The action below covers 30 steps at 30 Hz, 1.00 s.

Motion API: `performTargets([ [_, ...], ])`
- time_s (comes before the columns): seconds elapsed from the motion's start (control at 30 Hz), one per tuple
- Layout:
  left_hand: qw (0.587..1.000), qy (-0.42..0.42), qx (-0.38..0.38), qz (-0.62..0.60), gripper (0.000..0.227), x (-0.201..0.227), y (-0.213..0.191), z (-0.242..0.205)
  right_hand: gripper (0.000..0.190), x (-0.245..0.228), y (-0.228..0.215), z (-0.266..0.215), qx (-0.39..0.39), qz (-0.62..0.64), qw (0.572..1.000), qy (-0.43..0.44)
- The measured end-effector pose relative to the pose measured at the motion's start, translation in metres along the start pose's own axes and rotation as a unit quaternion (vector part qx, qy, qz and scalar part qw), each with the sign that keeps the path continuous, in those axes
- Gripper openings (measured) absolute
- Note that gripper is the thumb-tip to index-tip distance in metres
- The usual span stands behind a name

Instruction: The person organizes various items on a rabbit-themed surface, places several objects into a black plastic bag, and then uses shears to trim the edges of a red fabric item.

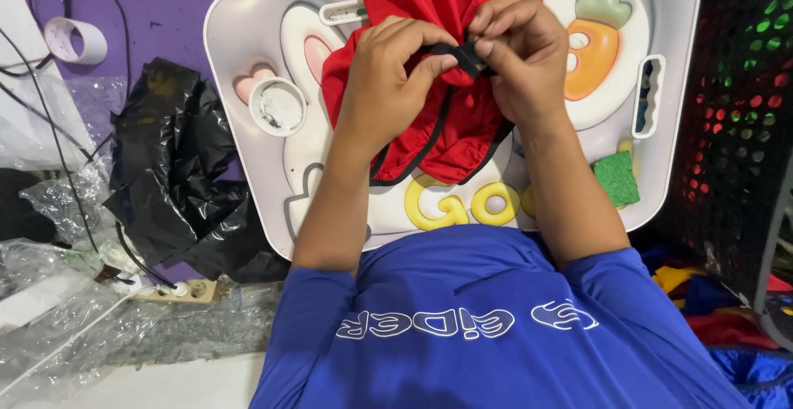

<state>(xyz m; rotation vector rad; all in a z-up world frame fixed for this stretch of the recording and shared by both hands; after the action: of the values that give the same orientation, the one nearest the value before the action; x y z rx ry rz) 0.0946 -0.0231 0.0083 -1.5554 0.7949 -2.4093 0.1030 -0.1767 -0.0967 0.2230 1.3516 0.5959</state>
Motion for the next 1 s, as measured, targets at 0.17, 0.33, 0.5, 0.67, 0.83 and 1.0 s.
performTargets([
  [0.17,0.991,-0.060,-0.036,-0.111,0.012,-0.016,0.009,-0.004,0.024,-0.005,0.003,0.002,-0.014,0.038,0.999,-0.004],
  [0.33,0.971,-0.086,-0.080,-0.210,0.010,-0.026,0.021,-0.008,0.023,-0.003,0.002,0.002,-0.007,0.073,0.997,0.017],
  [0.5,0.964,-0.079,-0.090,-0.239,0.009,-0.023,0.023,-0.006,0.013,-0.003,0.006,0.000,-0.012,0.058,0.998,0.024],
  [0.67,0.962,-0.035,-0.078,-0.258,0.010,-0.026,0.025,-0.006,0.011,-0.003,0.005,-0.001,-0.012,-0.012,1.000,0.006],
  [0.83,0.950,-0.030,-0.061,-0.306,0.008,-0.027,0.020,-0.005,0.021,-0.013,0.008,-0.003,-0.025,-0.098,0.993,-0.052],
  [1.0,0.918,-0.056,-0.056,-0.389,0.011,-0.035,0.028,-0.009,0.015,-0.015,0.010,-0.007,-0.039,-0.159,0.985,-0.051],
])
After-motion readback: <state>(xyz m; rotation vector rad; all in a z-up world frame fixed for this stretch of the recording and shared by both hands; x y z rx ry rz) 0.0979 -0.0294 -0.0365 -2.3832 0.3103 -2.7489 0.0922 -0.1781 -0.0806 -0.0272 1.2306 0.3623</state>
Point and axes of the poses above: each hand's wrist, its own z-axis towards the middle knuckle, its own y-axis out of the palm, x = y × z, the point moved 9 cm from there along z, towards the middle knuckle, and after that the axes turned 2 degrees about -x, right-handed, at the moved point
